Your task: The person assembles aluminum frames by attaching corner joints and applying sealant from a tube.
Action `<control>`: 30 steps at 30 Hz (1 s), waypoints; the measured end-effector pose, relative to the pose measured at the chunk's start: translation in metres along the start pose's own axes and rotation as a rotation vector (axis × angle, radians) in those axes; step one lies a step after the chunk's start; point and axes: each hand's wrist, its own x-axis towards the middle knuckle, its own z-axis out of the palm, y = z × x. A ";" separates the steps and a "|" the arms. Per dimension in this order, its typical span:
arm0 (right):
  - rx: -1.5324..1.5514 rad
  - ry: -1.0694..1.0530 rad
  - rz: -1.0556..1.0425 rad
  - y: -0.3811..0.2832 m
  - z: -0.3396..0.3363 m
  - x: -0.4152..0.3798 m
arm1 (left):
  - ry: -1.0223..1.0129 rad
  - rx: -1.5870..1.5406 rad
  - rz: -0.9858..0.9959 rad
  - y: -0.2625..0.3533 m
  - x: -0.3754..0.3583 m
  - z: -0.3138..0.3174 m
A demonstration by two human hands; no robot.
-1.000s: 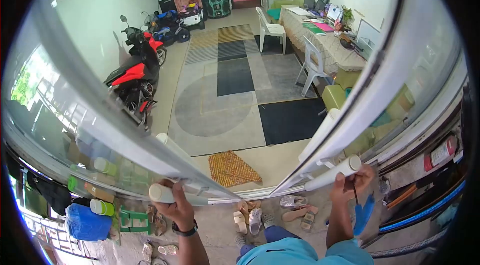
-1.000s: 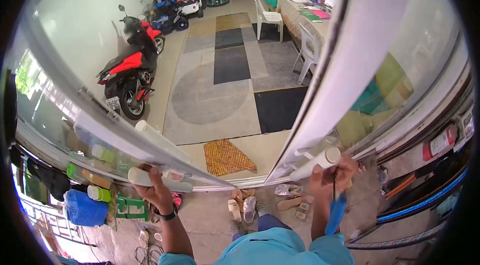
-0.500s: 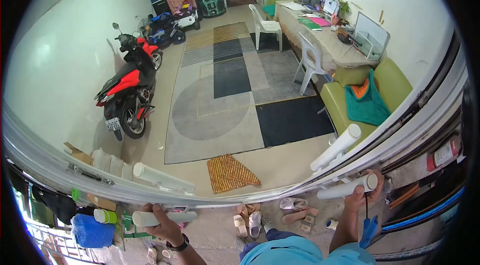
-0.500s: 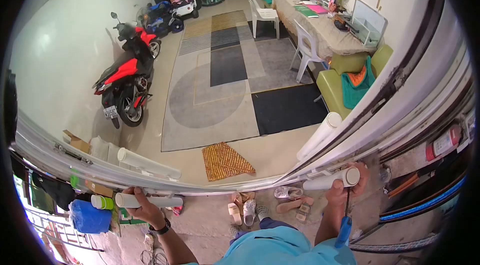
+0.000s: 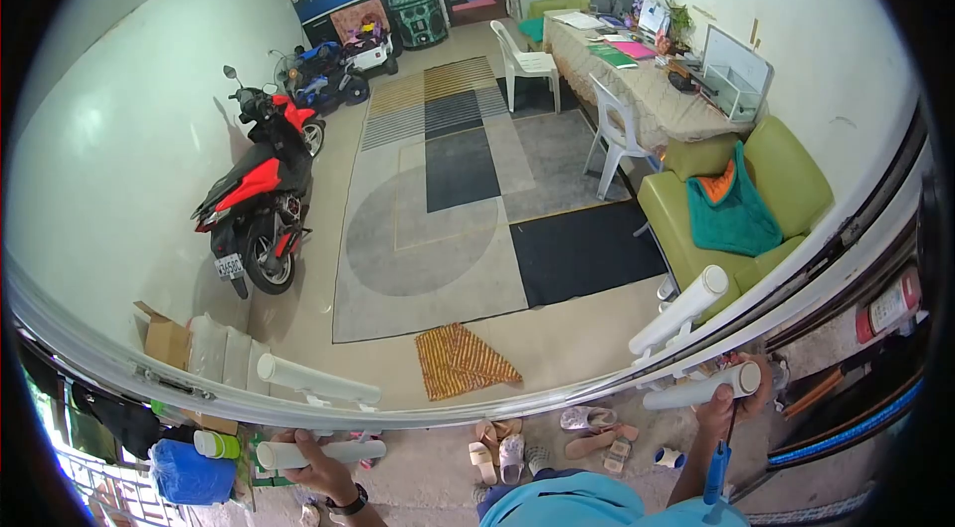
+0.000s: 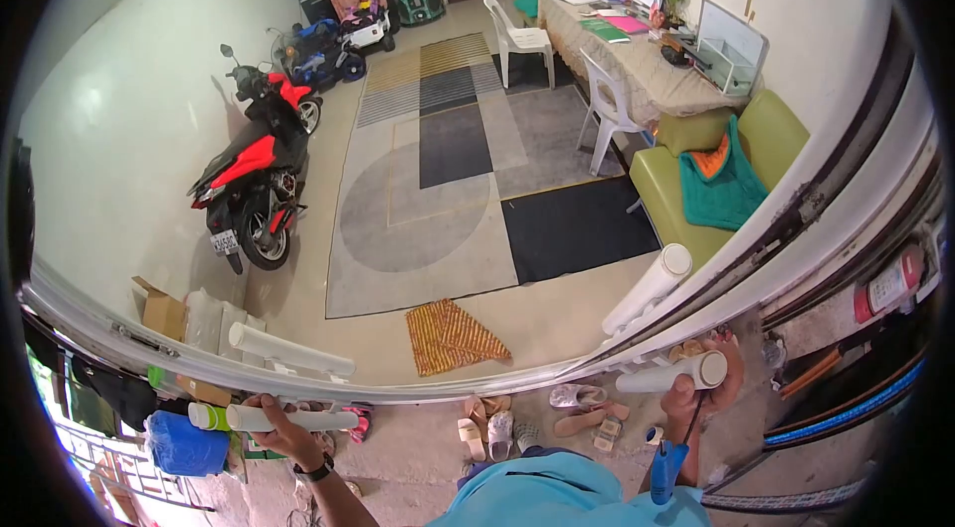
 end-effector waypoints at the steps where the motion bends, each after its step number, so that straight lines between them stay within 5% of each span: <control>1: -0.001 -0.002 0.017 0.002 -0.002 0.000 | -0.018 0.018 -0.012 -0.001 -0.001 -0.003; 30: -0.068 0.180 0.043 0.043 -0.012 0.028 | -0.049 0.012 -0.114 0.008 -0.008 0.007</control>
